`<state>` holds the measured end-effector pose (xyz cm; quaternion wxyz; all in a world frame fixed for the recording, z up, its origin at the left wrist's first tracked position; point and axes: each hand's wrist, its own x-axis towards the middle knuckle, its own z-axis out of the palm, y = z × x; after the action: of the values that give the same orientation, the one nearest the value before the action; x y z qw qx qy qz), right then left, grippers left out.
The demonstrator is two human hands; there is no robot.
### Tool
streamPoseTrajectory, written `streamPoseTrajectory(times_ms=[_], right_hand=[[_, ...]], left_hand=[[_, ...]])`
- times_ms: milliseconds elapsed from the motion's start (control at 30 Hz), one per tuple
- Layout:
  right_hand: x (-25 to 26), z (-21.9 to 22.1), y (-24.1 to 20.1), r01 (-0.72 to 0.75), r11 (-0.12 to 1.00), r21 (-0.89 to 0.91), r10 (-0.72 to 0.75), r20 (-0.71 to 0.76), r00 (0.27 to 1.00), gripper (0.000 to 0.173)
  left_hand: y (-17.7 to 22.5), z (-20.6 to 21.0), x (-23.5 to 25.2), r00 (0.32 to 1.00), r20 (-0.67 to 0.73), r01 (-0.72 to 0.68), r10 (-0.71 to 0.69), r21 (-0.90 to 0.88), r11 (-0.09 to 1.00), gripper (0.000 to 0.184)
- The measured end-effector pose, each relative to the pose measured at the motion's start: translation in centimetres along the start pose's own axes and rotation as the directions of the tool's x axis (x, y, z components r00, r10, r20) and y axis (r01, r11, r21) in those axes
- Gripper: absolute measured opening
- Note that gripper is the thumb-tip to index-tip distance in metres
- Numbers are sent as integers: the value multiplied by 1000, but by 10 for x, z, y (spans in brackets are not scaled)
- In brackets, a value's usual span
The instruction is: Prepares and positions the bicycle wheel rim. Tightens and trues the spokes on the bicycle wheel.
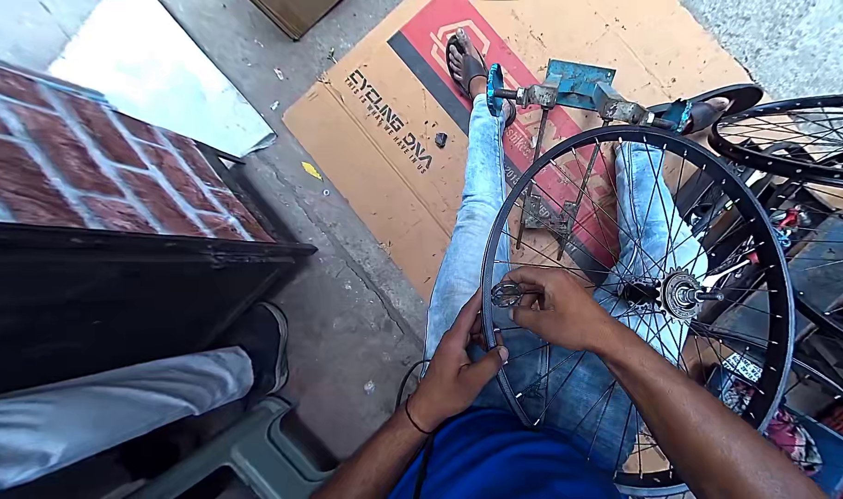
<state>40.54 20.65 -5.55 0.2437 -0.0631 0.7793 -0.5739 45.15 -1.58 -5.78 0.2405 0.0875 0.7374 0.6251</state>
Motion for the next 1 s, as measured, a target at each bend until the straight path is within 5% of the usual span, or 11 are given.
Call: streamPoseTrajectory(times_ms=[67, 267, 367, 433, 567, 700, 833, 1000], right_hand=[[-4, 2, 6, 96, 995, 28, -95, -44, 995, 17], [-3, 16, 12, 232, 911, -342, -279, -95, 956, 19], [-7, 14, 5, 167, 940, -297, -212, -129, 969, 14], [-9, 12, 6, 231, 876, -423, -306, -118, 945, 15], [-15, -8, 17, 417, 576, -702, -601, -18, 799, 22], [-31, -10, 3, 314, 600, -736, -676, -257, 691, 20], [-24, -4, 13, 138, 572, -808, -563, -265, 783, 26], [-18, 1, 11, 159, 583, -796, -492, -191, 849, 25]], left_hand=[[-2, 0, -3, 1000, -1, 12, -12, -1, 1000, 79], [-12, -3, -5, 1000, -6, 15, -15, -25, 1000, 78], [-2, -5, 8, 991, -135, 33, -23, 75, 997, 51], [7, -6, 18, 980, -189, 80, -57, 118, 990, 32], [11, -4, 26, 984, -140, 126, -109, 120, 985, 72], [10, -3, 30, 991, -107, 98, -80, 173, 980, 80], [9, -4, 27, 998, -57, 33, -26, 119, 992, 77], [2, -8, 17, 999, -18, 28, -27, 57, 998, 77]])
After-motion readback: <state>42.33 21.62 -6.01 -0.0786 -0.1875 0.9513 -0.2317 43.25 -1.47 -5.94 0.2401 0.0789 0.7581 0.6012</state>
